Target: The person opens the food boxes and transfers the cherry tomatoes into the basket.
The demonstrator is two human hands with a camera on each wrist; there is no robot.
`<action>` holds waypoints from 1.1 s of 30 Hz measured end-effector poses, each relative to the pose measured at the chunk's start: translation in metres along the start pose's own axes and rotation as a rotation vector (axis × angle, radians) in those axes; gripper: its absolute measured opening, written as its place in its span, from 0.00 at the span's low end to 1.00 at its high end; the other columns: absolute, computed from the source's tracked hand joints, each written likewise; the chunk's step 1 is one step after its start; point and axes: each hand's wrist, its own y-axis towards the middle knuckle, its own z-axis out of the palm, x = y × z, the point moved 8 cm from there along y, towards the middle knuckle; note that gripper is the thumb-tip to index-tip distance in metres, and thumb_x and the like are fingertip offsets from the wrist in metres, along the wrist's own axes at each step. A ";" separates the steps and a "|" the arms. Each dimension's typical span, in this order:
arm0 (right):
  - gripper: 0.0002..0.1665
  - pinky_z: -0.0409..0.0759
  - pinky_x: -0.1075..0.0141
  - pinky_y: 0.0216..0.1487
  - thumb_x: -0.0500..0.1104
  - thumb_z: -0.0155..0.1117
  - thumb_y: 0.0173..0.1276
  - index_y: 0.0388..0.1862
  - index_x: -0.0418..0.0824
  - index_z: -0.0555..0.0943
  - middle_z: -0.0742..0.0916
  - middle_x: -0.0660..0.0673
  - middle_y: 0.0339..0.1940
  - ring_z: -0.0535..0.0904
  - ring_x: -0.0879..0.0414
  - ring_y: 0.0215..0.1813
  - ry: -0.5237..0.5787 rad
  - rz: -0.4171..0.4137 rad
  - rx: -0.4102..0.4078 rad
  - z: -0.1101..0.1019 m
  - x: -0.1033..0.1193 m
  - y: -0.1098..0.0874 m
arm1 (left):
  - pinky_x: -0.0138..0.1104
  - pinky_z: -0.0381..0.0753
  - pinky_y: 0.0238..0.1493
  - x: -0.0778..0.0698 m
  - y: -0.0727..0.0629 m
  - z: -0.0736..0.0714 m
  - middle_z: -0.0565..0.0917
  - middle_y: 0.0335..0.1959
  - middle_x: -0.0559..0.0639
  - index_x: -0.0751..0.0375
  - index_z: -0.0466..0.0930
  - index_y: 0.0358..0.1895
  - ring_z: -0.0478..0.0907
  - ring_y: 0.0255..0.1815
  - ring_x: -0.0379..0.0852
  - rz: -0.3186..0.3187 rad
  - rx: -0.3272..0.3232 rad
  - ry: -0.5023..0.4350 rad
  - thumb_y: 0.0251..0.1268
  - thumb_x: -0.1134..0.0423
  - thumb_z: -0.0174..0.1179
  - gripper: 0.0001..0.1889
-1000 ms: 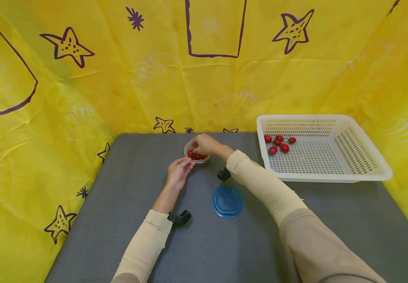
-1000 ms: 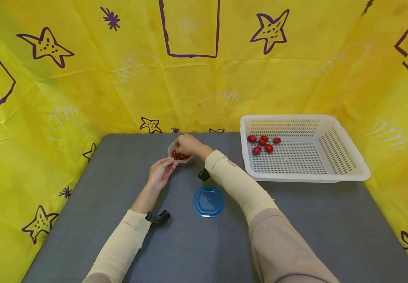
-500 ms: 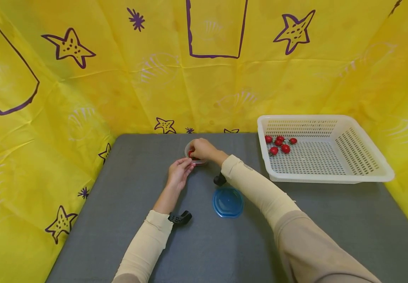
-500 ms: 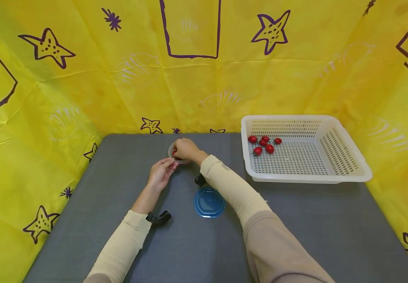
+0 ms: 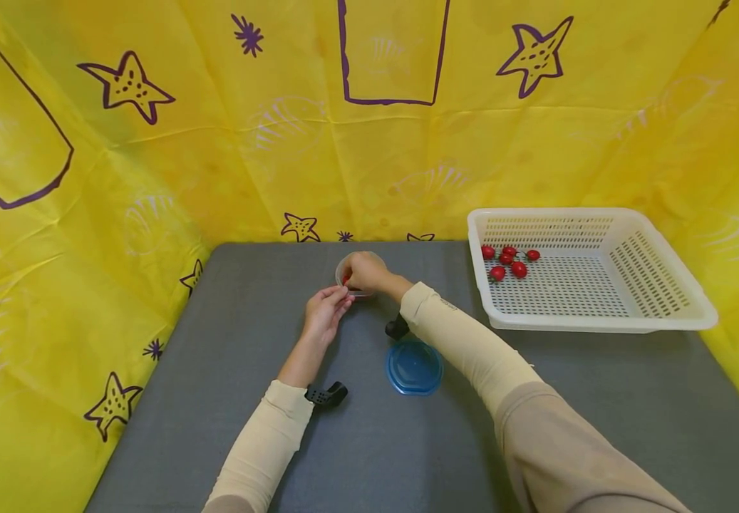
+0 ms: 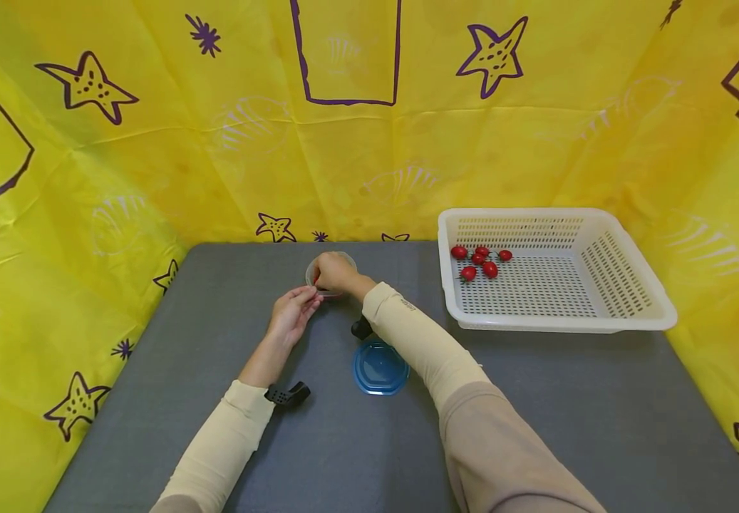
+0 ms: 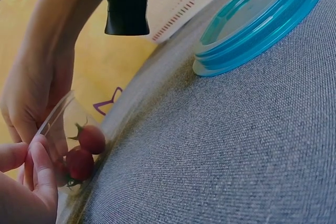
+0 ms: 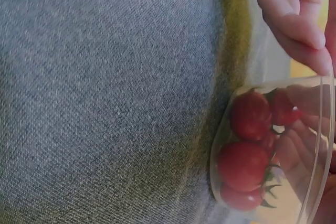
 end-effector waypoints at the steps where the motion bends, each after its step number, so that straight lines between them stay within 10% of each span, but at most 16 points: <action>1: 0.06 0.78 0.66 0.41 0.41 0.68 0.61 0.33 0.40 0.88 0.89 0.46 0.32 0.79 0.53 0.35 0.005 -0.011 0.005 0.000 0.001 0.000 | 0.24 0.82 0.33 0.000 0.000 0.000 0.83 0.21 0.44 0.63 0.73 0.38 0.82 0.25 0.36 0.001 0.000 -0.001 0.68 0.73 0.57 0.03; 33: 0.12 0.80 0.68 0.37 0.43 0.71 0.63 0.42 0.37 0.85 0.88 0.43 0.37 0.79 0.54 0.35 0.125 0.006 0.024 -0.023 -0.010 -0.012 | 0.24 0.82 0.34 0.002 0.000 -0.001 0.82 0.25 0.45 0.61 0.73 0.39 0.82 0.26 0.35 -0.007 -0.020 0.004 0.68 0.72 0.57 0.03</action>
